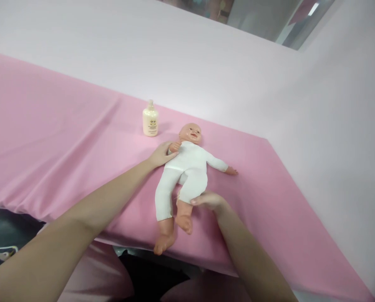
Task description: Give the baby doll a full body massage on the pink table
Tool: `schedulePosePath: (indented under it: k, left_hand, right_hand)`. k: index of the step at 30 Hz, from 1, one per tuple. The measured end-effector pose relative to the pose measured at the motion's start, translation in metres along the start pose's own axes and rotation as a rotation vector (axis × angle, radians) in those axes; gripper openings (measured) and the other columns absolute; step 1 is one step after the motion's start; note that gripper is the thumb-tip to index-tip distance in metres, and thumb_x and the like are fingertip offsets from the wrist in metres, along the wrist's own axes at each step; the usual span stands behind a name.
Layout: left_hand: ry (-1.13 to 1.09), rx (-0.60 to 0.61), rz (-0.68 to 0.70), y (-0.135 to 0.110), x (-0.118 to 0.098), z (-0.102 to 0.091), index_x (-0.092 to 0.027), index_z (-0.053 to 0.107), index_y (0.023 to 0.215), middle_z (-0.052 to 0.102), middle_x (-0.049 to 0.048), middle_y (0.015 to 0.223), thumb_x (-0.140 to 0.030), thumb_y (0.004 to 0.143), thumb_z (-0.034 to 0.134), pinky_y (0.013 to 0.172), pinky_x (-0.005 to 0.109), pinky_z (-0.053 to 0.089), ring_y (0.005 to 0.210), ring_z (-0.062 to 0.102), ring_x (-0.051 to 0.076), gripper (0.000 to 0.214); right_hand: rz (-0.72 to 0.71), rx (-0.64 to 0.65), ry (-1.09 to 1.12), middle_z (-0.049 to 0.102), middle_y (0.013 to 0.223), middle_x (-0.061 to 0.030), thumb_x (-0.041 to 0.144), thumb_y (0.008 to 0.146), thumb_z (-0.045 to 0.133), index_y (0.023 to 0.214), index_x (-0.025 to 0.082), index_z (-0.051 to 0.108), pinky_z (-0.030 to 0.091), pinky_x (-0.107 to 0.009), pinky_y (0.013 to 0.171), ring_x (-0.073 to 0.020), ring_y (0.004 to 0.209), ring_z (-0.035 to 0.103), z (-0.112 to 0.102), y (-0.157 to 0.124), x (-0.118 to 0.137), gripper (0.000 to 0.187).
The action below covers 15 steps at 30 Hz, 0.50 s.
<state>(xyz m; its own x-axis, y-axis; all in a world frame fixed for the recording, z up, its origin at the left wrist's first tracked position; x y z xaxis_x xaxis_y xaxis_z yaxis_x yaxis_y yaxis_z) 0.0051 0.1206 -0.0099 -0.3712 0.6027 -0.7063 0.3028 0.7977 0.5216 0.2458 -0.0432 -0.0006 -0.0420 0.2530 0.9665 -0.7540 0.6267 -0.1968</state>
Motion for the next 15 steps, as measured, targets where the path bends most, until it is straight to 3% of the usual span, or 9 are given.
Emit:
schedulePosePath:
  k: [4, 8, 12, 15]
  left_hand:
    - [0.000, 0.000, 0.017, 0.000, -0.001, 0.000, -0.021, 0.072, 0.125, 0.080, 0.0133, 0.125, -0.060, 0.094, 0.068, 0.113, 0.052, 0.056, 0.118, 0.073, 0.034, 0.050]
    - [0.002, 0.014, 0.003, 0.000, -0.001, 0.000, -0.021, 0.073, 0.122, 0.081, 0.0118, 0.122, -0.061, 0.095, 0.067, 0.112, 0.051, 0.057, 0.115, 0.073, 0.033, 0.049]
    - [-0.006, -0.002, 0.011, 0.000, -0.001, -0.001, -0.021, 0.073, 0.123, 0.080, 0.0132, 0.126, -0.062, 0.094, 0.068, 0.114, 0.052, 0.057, 0.119, 0.073, 0.034, 0.051]
    - [-0.005, 0.002, 0.001, 0.001, -0.002, -0.001, -0.021, 0.073, 0.122, 0.081, 0.0135, 0.126, -0.061, 0.093, 0.069, 0.114, 0.053, 0.056, 0.119, 0.073, 0.034, 0.050]
  right_hand:
    - [0.069, -0.006, -0.109, 0.079, 0.107, -0.0109, 0.060, 0.071, 0.099, 0.101, 0.025, 0.084, 0.059, -0.053, 0.106, -0.0372, 0.114, 0.074, 0.001, -0.002, 0.006, 0.049]
    - [0.043, 0.000, 0.015, 0.081, 0.105, -0.0075, 0.058, 0.071, 0.099, 0.103, 0.020, 0.082, 0.056, -0.050, 0.112, -0.0305, 0.111, 0.074, 0.000, -0.001, 0.003, 0.052]
    - [-0.041, -0.027, 0.185, 0.080, 0.106, -0.0089, 0.063, 0.075, 0.094, 0.113, 0.017, 0.080, 0.061, -0.038, 0.094, -0.0264, 0.105, 0.075, -0.005, 0.004, -0.008, 0.061]
    - [-0.110, -0.032, 0.312, 0.077, 0.096, -0.0076, 0.070, 0.079, 0.087, 0.110, 0.016, 0.077, 0.060, -0.035, 0.082, -0.0225, 0.088, 0.073, -0.008, 0.009, -0.012, 0.063]
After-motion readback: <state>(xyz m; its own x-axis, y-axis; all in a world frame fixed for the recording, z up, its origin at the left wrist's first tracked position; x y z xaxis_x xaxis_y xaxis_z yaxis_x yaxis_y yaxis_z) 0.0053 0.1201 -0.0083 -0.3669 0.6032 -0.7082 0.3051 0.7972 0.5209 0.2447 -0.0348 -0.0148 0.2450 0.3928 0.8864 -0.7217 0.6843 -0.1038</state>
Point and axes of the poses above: each hand's wrist, its own y-axis towards the middle knuckle, its own z-axis out of the palm, x = y × z, the point moved 2 cm from there along y, towards the middle knuckle
